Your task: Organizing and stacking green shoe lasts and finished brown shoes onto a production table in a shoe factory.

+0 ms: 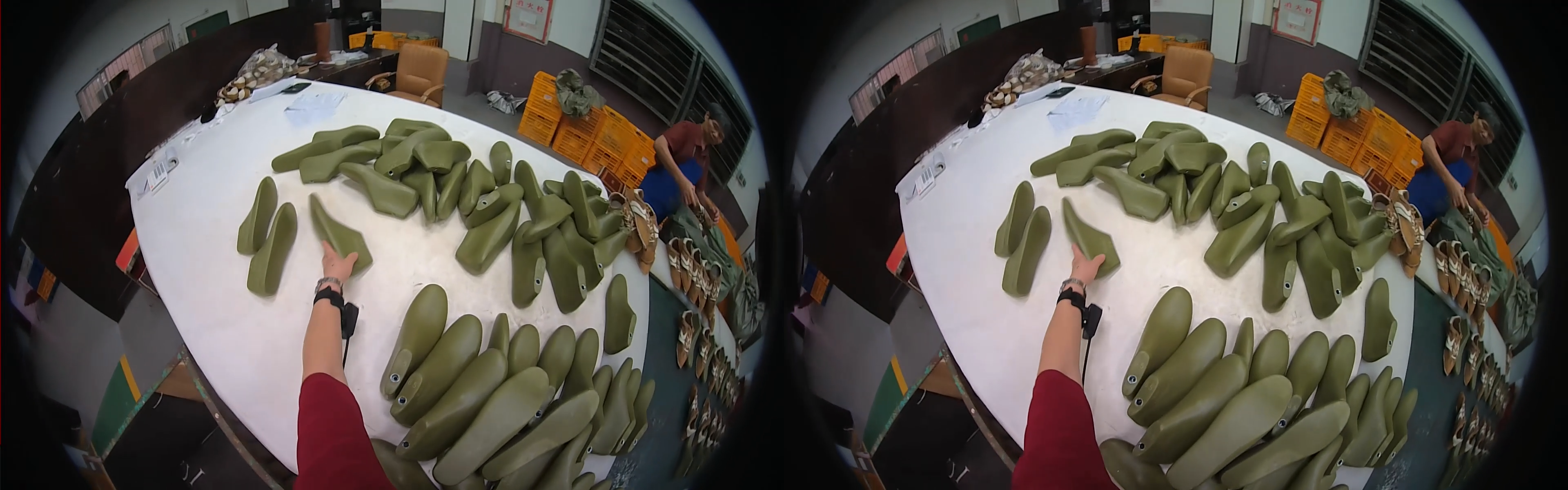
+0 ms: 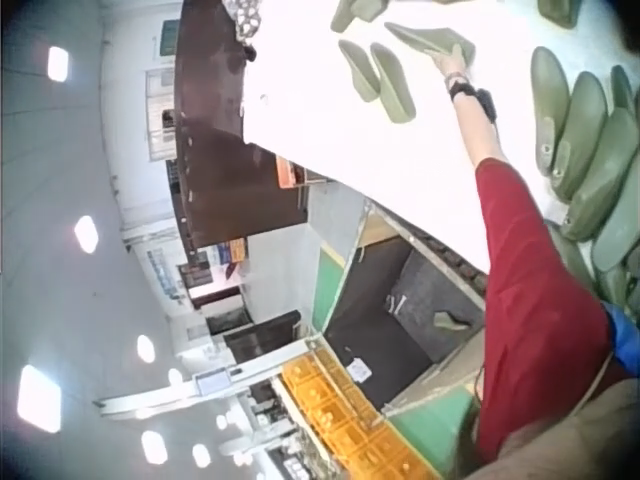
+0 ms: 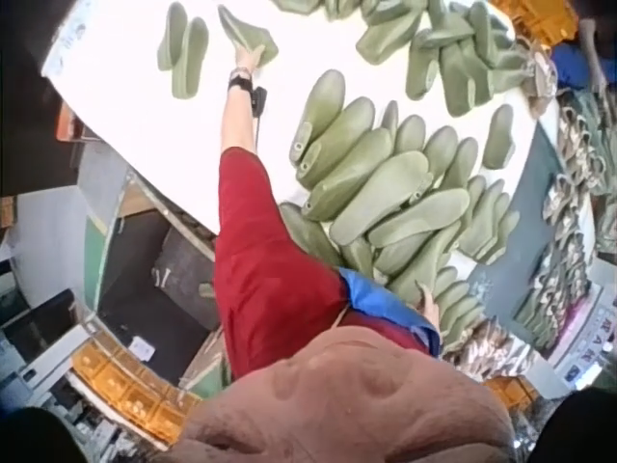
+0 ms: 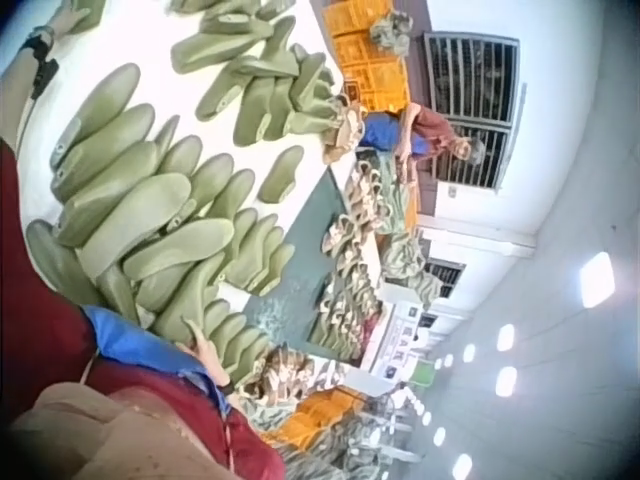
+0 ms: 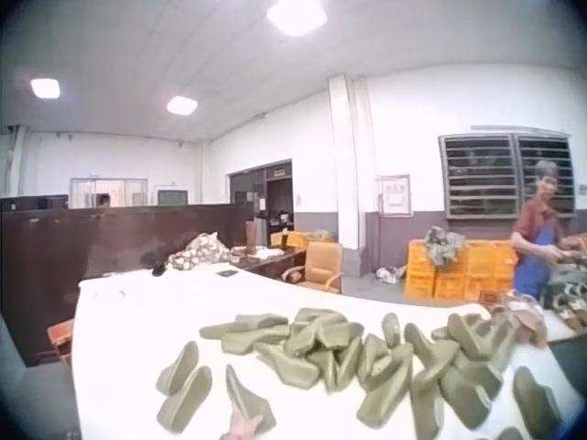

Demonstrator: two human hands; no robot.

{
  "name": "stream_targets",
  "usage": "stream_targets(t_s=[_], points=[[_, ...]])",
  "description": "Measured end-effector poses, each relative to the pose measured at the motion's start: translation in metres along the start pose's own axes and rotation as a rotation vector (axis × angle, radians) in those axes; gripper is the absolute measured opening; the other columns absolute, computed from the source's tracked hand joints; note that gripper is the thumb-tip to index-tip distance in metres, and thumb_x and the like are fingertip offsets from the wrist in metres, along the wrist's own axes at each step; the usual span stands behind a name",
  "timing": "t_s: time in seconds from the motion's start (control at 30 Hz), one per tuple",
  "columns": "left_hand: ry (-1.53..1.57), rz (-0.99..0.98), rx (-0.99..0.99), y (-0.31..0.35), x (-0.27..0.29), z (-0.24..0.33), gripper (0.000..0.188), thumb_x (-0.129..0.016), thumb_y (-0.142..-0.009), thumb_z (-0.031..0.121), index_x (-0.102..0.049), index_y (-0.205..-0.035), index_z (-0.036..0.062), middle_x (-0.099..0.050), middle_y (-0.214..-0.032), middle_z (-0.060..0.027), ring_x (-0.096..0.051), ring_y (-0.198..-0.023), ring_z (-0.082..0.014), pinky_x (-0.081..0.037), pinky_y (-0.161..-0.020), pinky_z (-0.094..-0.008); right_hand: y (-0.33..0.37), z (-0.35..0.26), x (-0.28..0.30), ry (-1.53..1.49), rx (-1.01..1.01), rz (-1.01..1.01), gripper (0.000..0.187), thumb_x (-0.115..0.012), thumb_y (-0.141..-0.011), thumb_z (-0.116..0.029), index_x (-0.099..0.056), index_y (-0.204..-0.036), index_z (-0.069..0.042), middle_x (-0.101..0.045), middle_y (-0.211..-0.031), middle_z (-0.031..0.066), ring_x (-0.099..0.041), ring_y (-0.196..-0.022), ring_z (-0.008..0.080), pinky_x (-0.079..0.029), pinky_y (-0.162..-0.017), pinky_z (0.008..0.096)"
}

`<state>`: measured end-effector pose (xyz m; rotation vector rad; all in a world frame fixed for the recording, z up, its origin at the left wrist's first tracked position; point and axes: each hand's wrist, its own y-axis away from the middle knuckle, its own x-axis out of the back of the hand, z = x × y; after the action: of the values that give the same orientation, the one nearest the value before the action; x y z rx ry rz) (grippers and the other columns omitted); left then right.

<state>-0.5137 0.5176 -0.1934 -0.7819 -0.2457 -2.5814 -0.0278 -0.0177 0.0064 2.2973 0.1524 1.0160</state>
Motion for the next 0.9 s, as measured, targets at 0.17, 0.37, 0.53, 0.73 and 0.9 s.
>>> stream_targets(t_s=[0.17,0.37,0.53,0.73,0.9], points=[[0.091,-0.594,-0.304,0.020,-0.018,0.032,0.068,-0.058,-0.077,0.015,-0.026,-0.135,0.0023,-0.048,-0.123,-0.0203,-0.044,-0.117,-0.0254,-0.036,-0.097,-0.0338,-0.009,-0.007,0.003,0.127,-0.070,-0.016,0.061,-0.070,-0.073,-0.010,-0.041,-0.127,-0.012,-0.051,-0.057,0.0078,-0.048,-0.049,0.0154,-0.041,-0.050,0.0297],[0.120,-0.475,-0.480,0.017,0.027,0.043,0.056,-0.066,-0.076,0.022,-0.045,-0.125,0.0075,-0.052,-0.122,-0.0147,-0.047,-0.115,-0.0263,-0.034,-0.099,-0.0327,-0.015,-0.003,0.001,0.250,-0.157,0.018,0.061,-0.070,-0.076,-0.016,-0.039,-0.128,-0.011,-0.052,-0.057,0.0079,-0.048,-0.049,0.0148,-0.042,-0.050,0.0284],[-0.627,0.343,-0.070,-0.007,0.135,-0.045,0.074,-0.070,-0.063,0.026,-0.038,-0.128,0.0161,-0.040,-0.128,-0.0158,-0.040,-0.114,-0.0362,-0.034,-0.097,-0.0436,-0.014,0.027,-0.010,0.275,-0.103,0.063,0.061,-0.071,-0.075,-0.015,-0.040,-0.127,-0.011,-0.048,-0.055,0.0074,-0.046,-0.048,0.0147,-0.041,-0.049,0.0296],[-0.502,0.157,-0.194,0.003,0.168,-0.092,0.082,-0.069,-0.060,0.024,-0.033,-0.133,0.0197,-0.040,-0.127,-0.0185,-0.043,-0.109,-0.0384,-0.036,-0.095,-0.0423,-0.014,0.030,-0.008,0.185,-0.129,0.013,0.059,-0.071,-0.075,-0.015,-0.041,-0.126,-0.011,-0.049,-0.055,0.0076,-0.048,-0.048,0.0146,-0.041,-0.049,0.0295],[-0.441,-0.241,-0.438,0.098,0.141,-0.065,0.078,-0.071,-0.063,0.034,-0.038,-0.131,0.0120,-0.041,-0.124,-0.0264,-0.041,-0.115,-0.0389,-0.035,-0.097,-0.0414,-0.022,-0.011,0.004,-0.122,-0.052,-0.053,0.062,-0.070,-0.070,-0.002,-0.041,-0.124,-0.010,-0.051,-0.062,0.0037,-0.046,-0.053,0.0128,-0.041,-0.050,0.0279]])
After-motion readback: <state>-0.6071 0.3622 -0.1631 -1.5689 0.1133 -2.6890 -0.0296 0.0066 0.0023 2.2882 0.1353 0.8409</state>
